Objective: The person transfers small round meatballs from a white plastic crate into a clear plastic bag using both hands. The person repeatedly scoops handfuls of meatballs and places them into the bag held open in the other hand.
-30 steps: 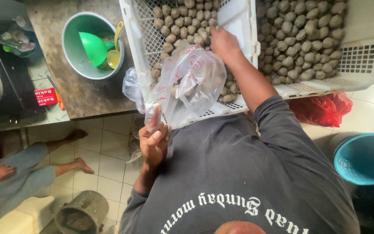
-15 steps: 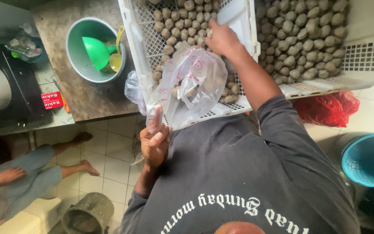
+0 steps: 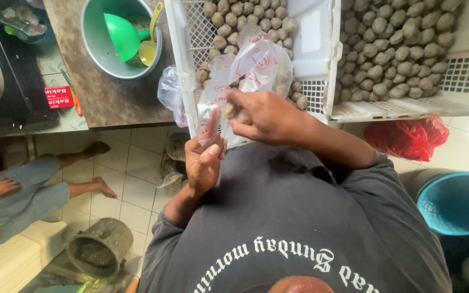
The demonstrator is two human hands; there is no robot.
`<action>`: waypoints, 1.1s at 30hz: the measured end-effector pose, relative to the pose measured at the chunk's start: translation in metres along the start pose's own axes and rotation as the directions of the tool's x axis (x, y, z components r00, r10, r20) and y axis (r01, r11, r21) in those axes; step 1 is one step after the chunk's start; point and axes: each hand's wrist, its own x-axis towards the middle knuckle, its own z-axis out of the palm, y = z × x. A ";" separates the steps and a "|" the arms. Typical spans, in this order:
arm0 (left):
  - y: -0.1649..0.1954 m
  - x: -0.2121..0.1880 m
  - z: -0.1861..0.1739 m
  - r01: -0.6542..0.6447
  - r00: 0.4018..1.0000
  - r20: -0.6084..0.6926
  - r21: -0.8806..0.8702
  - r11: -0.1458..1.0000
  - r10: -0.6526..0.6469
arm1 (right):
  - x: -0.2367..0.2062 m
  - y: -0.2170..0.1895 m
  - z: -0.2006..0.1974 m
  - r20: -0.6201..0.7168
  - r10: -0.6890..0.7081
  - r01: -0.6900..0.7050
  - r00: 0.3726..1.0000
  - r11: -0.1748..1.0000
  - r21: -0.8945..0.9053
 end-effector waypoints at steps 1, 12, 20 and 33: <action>0.000 -0.001 -0.001 -0.008 1.000 -0.005 0.019 1.000 0.008 | 0.004 0.006 0.004 -0.029 0.013 -0.015 0.999 0.999 -0.041; -0.005 -0.006 -0.009 -0.031 0.999 0.021 -0.043 0.999 0.032 | -0.015 -0.002 -0.018 0.044 0.169 -0.174 0.985 0.972 0.157; 0.007 -0.001 0.001 0.007 1.000 -0.001 0.018 1.000 -0.007 | 0.016 0.029 0.032 -0.129 -0.038 0.023 0.991 0.993 -0.116; 0.011 -0.001 -0.004 0.049 0.999 -0.018 0.045 0.998 -0.049 | 0.052 0.244 -0.046 -0.405 0.362 -0.494 0.839 0.820 -0.291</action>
